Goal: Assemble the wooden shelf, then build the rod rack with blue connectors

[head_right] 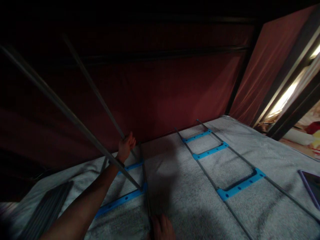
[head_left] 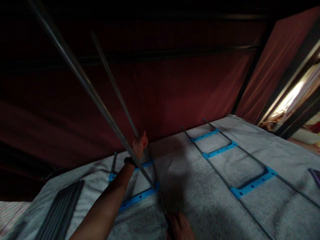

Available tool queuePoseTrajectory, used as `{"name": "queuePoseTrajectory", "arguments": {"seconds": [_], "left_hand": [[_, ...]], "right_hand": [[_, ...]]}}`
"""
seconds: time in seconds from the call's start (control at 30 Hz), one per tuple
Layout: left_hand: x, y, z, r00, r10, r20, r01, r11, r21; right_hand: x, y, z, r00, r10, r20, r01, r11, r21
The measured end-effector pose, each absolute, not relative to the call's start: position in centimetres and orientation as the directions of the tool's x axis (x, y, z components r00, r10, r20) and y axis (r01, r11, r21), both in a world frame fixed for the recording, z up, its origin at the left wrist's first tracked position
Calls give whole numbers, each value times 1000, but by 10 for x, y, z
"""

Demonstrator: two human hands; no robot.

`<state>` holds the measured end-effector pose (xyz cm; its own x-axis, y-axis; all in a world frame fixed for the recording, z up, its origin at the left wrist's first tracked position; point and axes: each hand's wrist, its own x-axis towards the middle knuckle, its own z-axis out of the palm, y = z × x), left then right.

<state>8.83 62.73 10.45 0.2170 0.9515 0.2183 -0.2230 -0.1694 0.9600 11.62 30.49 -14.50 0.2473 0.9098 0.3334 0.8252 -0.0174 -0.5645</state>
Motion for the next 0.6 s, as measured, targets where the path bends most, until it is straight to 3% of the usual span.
{"name": "queuePoseTrajectory", "arguments": {"seconds": [0.33, 0.6], "left_hand": [[85, 621, 113, 94, 946, 310, -72, -304, 950], [90, 620, 105, -20, 956, 293, 47, -292, 955]], "right_hand": [[117, 306, -134, 235, 897, 374, 805, 36, -592], [125, 303, -125, 186, 898, 398, 824, 79, -562]]}}
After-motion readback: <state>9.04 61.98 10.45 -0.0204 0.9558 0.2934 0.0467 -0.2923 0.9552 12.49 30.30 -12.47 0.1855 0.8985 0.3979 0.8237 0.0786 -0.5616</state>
